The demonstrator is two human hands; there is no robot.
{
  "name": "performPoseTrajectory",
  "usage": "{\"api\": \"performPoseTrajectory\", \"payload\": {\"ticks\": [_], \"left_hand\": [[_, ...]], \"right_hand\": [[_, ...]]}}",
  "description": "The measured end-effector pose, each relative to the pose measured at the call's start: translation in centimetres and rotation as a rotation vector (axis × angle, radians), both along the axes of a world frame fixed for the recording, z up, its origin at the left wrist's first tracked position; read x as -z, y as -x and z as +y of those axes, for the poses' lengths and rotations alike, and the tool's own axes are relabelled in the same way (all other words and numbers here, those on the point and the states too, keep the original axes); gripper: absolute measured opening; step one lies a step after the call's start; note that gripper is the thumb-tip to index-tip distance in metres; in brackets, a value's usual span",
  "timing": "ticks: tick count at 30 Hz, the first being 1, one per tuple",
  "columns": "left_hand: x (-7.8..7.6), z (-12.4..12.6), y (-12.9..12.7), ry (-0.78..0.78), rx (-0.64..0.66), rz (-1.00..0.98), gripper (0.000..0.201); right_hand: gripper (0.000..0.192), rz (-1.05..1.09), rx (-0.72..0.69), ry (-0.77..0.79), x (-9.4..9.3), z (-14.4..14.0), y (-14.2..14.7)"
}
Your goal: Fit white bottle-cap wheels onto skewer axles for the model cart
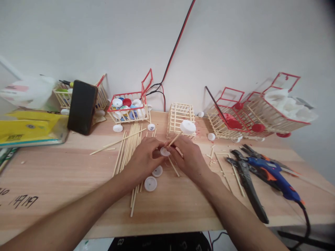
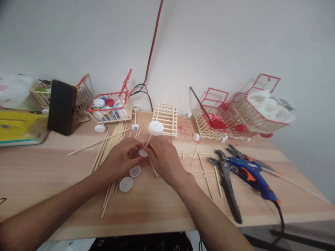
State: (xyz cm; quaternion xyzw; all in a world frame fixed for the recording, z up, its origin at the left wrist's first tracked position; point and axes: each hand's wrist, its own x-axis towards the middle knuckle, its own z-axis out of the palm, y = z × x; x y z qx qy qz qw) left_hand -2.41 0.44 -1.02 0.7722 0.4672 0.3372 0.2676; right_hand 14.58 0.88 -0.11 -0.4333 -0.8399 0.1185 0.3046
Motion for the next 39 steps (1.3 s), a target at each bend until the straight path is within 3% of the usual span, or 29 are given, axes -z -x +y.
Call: {"api": "performPoseTrajectory", "payload": {"ticks": [16, 39], "left_hand": [[0.2, 0.04, 0.09, -0.031, 0.032, 0.018, 0.008], [0.0, -0.07, 0.07, -0.011, -0.017, 0.022, 0.011]], "right_hand": [[0.012, -0.042, -0.014, 0.025, -0.17, -0.05, 0.14], [0.013, 0.003, -0.027, 0.021, -0.24, -0.11, 0.2]]}}
